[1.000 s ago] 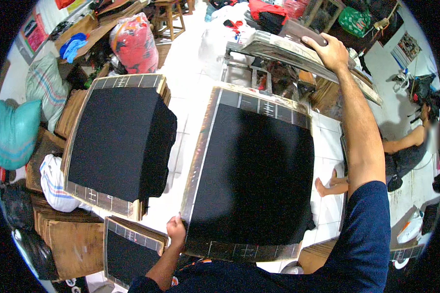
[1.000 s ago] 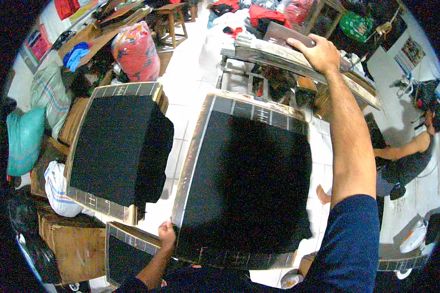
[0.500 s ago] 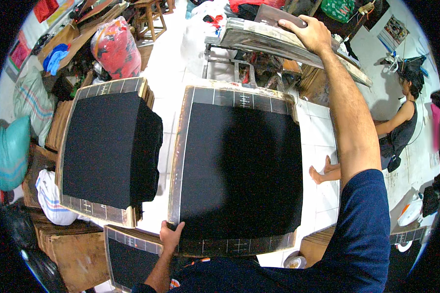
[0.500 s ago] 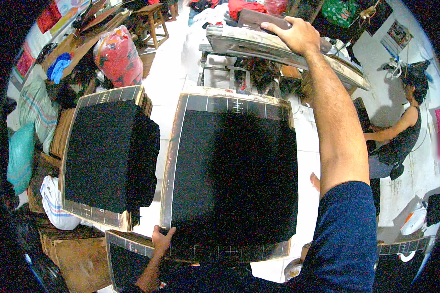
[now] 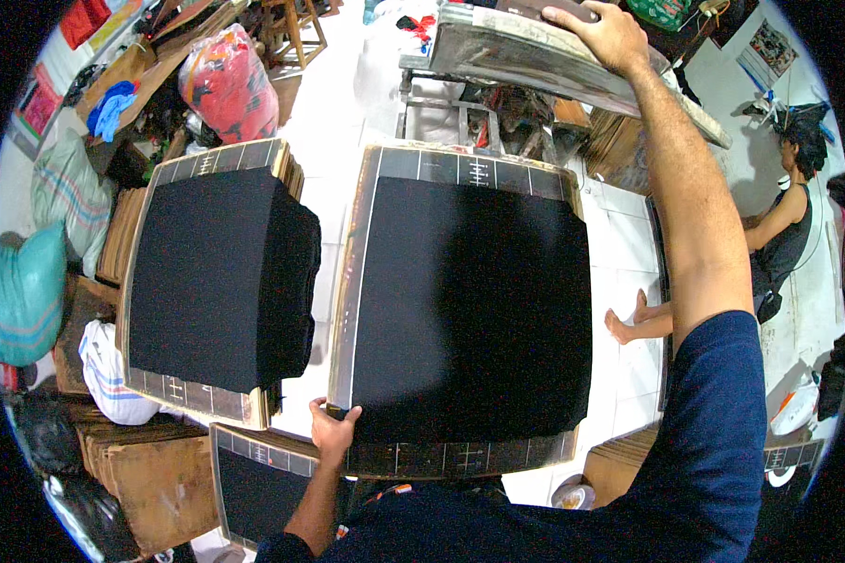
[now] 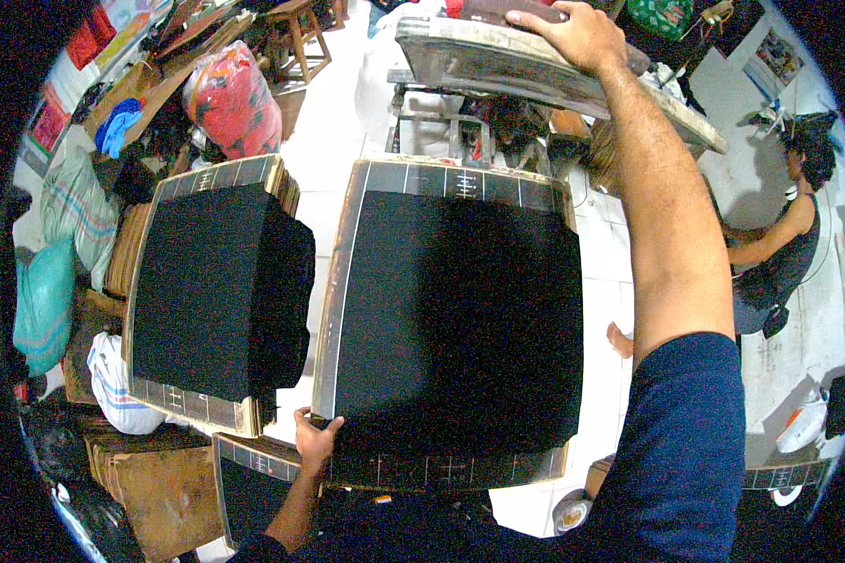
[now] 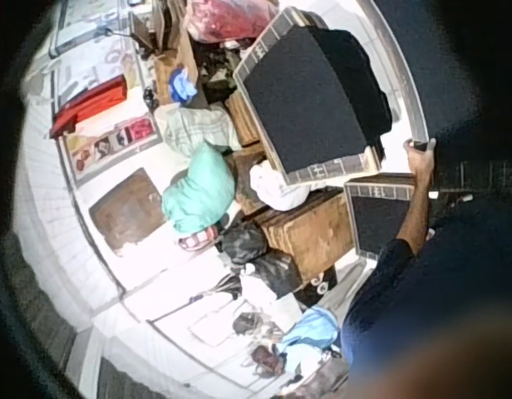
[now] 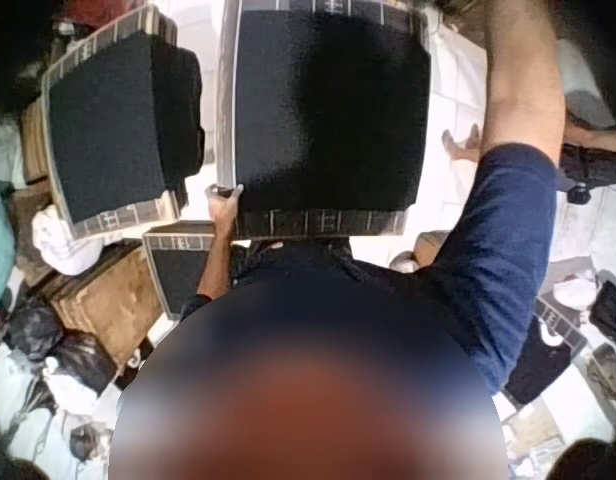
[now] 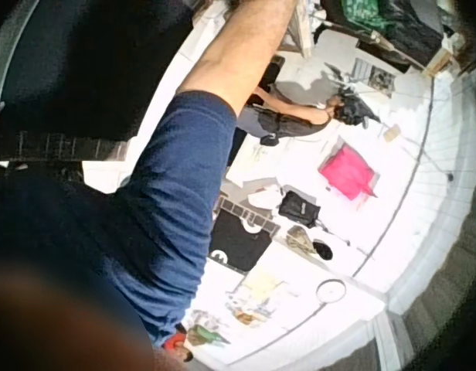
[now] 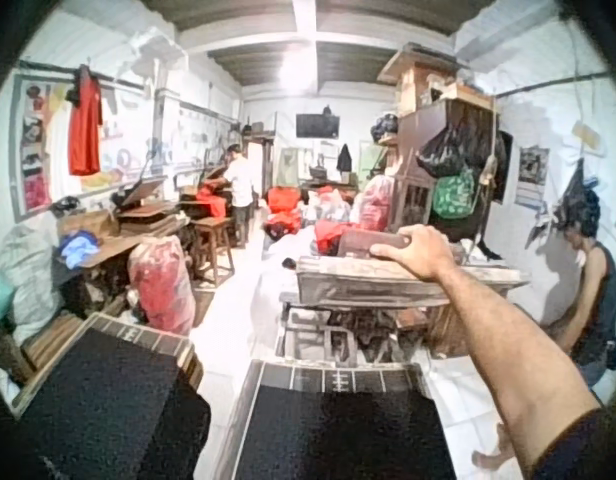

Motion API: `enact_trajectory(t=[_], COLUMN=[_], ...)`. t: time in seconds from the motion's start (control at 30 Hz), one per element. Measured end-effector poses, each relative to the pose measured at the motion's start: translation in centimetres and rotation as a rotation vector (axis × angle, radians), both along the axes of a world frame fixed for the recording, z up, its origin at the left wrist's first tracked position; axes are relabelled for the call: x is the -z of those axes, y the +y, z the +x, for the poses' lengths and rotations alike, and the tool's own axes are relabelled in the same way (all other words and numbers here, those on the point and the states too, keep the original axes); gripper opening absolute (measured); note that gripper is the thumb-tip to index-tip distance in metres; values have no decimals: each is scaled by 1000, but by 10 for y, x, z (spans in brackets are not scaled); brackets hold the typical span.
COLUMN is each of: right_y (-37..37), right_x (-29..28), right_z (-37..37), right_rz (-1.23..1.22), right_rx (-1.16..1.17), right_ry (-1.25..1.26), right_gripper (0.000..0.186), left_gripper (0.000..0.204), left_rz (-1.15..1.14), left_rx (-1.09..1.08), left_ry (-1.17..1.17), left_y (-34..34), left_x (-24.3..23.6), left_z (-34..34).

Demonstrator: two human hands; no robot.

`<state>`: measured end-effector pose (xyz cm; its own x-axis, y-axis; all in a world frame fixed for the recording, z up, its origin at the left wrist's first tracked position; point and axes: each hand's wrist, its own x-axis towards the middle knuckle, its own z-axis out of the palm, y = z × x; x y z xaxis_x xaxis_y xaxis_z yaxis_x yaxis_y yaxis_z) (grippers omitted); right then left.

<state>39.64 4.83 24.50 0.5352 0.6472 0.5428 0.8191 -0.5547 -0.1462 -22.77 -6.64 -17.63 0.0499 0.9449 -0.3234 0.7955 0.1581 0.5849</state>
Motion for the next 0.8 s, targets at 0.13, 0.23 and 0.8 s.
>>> enact_trajectory(t=[0.13,0.23,0.8], right_y=[4,10,-98], right_x=[-5,-3,245], right_z=[3,12,-96], right_rz=[-30,-70,116], right_rx=[3,-13,-211], right_ry=[-27,-46,-154], right_gripper=[88,101,65], left_gripper=[85,81,80], left_rz=[-50,-26,-664], left_rx=[-74,-65,-425], left_ry=[-40,-26,-1430], left_y=[2,4,133], left_x=[8,21,-166], left_z=[1,-2,354])
